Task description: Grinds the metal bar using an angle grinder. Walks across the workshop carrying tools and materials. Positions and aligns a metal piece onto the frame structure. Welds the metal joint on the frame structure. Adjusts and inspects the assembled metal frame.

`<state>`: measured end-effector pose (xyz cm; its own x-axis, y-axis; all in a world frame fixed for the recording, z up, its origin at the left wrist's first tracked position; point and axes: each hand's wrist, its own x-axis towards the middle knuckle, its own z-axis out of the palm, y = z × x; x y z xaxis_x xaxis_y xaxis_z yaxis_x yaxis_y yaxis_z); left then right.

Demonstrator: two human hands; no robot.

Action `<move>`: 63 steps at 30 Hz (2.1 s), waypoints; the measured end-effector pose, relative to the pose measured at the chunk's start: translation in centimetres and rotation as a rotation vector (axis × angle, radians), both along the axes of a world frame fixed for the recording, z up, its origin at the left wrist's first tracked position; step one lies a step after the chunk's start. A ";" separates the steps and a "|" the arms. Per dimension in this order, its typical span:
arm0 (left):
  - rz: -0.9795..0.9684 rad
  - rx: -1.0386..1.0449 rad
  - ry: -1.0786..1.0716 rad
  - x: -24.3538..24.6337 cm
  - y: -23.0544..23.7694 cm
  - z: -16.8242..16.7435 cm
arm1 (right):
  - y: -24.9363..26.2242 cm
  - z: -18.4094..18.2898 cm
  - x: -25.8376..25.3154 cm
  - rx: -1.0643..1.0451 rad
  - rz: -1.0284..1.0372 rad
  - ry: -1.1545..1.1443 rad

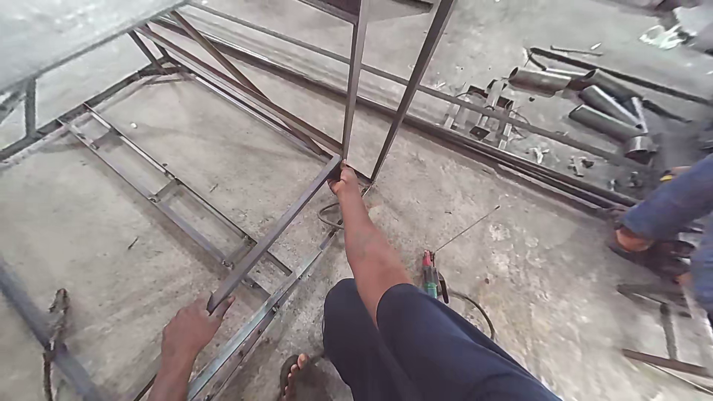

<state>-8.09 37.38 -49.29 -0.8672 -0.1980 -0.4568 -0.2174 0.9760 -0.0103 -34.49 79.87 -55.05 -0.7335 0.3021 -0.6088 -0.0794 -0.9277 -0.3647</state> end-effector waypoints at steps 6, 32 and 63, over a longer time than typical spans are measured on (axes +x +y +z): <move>-0.007 -0.006 0.002 0.1 0.1 0.0 | 0.0 0.3 0.0 0.003 -0.017 -0.019; -0.022 0.002 -0.011 0.0 -0.2 -0.1 | 2.4 -2.4 1.5 0.456 0.198 -0.027; -0.043 0.057 0.031 0.1 0.0 0.3 | 6.8 -0.7 19.2 1.731 1.017 -0.347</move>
<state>-8.01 37.34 -49.01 -0.8883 -0.1346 -0.4390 -0.1743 0.9834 0.0512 -15.33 86.64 -55.76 -0.9174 0.2407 -0.3169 0.3922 0.6816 -0.6177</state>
